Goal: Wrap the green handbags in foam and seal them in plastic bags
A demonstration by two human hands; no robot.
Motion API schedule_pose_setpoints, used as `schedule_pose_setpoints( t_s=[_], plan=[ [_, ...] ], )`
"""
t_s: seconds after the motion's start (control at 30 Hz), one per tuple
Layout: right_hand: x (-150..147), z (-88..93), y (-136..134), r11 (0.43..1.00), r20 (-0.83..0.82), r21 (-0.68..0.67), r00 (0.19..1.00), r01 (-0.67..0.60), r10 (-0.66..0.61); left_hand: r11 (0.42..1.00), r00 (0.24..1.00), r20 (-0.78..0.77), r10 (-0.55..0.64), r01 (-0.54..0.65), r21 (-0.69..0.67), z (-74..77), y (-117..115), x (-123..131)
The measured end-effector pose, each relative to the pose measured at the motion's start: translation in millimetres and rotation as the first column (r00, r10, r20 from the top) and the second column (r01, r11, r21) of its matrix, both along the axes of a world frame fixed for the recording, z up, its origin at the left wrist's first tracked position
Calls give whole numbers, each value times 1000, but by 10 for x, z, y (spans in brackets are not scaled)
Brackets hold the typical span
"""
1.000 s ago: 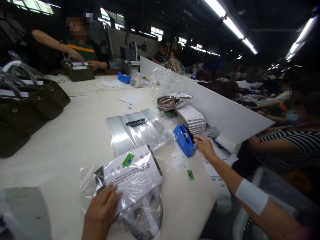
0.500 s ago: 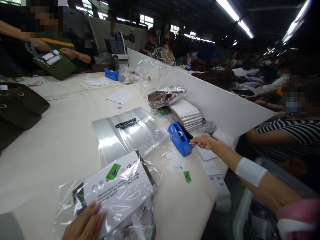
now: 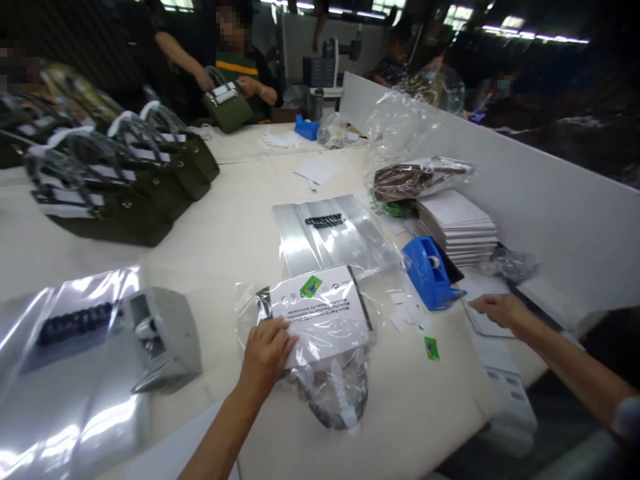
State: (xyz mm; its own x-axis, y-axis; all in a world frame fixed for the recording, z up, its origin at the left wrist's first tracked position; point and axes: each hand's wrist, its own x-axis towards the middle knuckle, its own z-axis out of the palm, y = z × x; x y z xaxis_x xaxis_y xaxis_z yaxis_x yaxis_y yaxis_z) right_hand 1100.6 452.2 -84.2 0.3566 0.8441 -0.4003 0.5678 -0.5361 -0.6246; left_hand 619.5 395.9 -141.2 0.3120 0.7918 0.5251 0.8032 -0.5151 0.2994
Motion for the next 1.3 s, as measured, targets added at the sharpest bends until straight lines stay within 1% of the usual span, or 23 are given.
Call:
schedule_pose_setpoints(
  t_s=[0.07, 0.1, 0.17, 0.2, 0.23, 0.27, 0.3, 0.37, 0.4, 0.43, 0.47, 0.5, 0.53, 0.57, 0.63, 0.7, 0.77, 0.9, 0.97, 1.07, 1.13, 1.17, 1.3],
  plan=[
    [-346, 215, 45, 994, 17, 25, 994, -106, 106, 999, 1000, 2, 26, -25, -32, -11, -22, -15],
    [-597, 329, 71, 983, 13, 31, 984, -181, 180, 999, 999, 9, 33, -33, -43, -14, -35, -20],
    [-1222, 545, 116, 932, -19, 25, 932, -363, 363, 998, 999, 23, 38, -37, -58, -16, -63, -24],
    [-1567, 634, 130, 842, -54, -2, 841, -540, 539, 997, 999, 29, 39, -37, -63, -15, -75, -25],
    [-1910, 705, 138, 729, -90, -3, 726, -685, 682, 997, 999, 34, 40, -38, -67, -15, -85, -26],
    [-2233, 754, 141, 608, -109, -1, 604, -794, 789, 997, 998, 37, 41, -38, -71, -15, -93, -28],
    [-2524, 779, 139, 480, -100, 9, 477, -877, 873, 996, 998, 39, 42, -39, -75, -17, -99, -32],
    [-2978, 767, 129, 220, -40, -4, 220, -976, 975, 996, 998, 40, 45, -42, -81, -23, -109, -41],
    [-3140, 736, 125, 109, -4, -27, 109, -994, 994, 996, 998, 40, 46, -42, -84, -27, -113, -46],
    [-3263, 695, 122, 22, 26, -57, 20, -998, 999, 995, 998, 40, 47, -43, -87, -32, -118, -50],
    [-3354, 650, 122, -40, 49, -90, -45, -995, 998, 995, 998, 40, 49, -45, -90, -36, -122, -54],
    [-3420, 605, 125, -83, 71, -122, -92, -989, 993, 994, 998, 41, 52, -48, -93, -40, -126, -57],
    [-3468, 562, 129, -107, 93, -152, -122, -983, 988, 994, 998, 41, 55, -51, -96, -44, -129, -60],
    [-3505, 524, 136, -118, 117, -182, -141, -976, 983, 994, 997, 41, 58, -54, -98, -48, -132, -62],
    [-3560, 458, 153, -124, 182, -256, -174, -959, 968, 993, 997, 42, 62, -58, -101, -57, -136, -66],
    [-3605, 403, 170, -103, 253, -333, -195, -937, 948, 993, 997, 43, 62, -57, -104, -68, -138, -71],
    [-3646, 357, 180, -66, 315, -400, -205, -914, 927, 993, 997, 46, 58, -53, -108, -81, -140, -77],
    [-3715, 302, 167, -4, 384, -485, -217, -875, 897, 992, 997, 55, 51, -44, -120, -101, -152, -84],
    [-3737, 292, 150, 11, 400, -507, -224, -862, 888, 991, 997, 61, 49, -41, -125, -100, -160, -85],
    [-3743, 287, 137, 16, 413, -521, -235, -854, 880, 990, 997, 63, 41, -32, -135, -87, -167, -89],
    [-3726, 287, 149, 9, 408, -523, -241, -852, 880, 989, 998, 58, 36, -27, -146, -75, -165, -91],
    [-3712, 290, 162, -5, 395, -523, -247, -852, 885, 988, 998, 55, 36, -27, -152, -68, -163, -92],
    [-3638, 319, 235, -90, 307, -513, -280, -854, 909, 985, 998, 47, 40, -31, -172, -43, -159, -87]
  ],
)
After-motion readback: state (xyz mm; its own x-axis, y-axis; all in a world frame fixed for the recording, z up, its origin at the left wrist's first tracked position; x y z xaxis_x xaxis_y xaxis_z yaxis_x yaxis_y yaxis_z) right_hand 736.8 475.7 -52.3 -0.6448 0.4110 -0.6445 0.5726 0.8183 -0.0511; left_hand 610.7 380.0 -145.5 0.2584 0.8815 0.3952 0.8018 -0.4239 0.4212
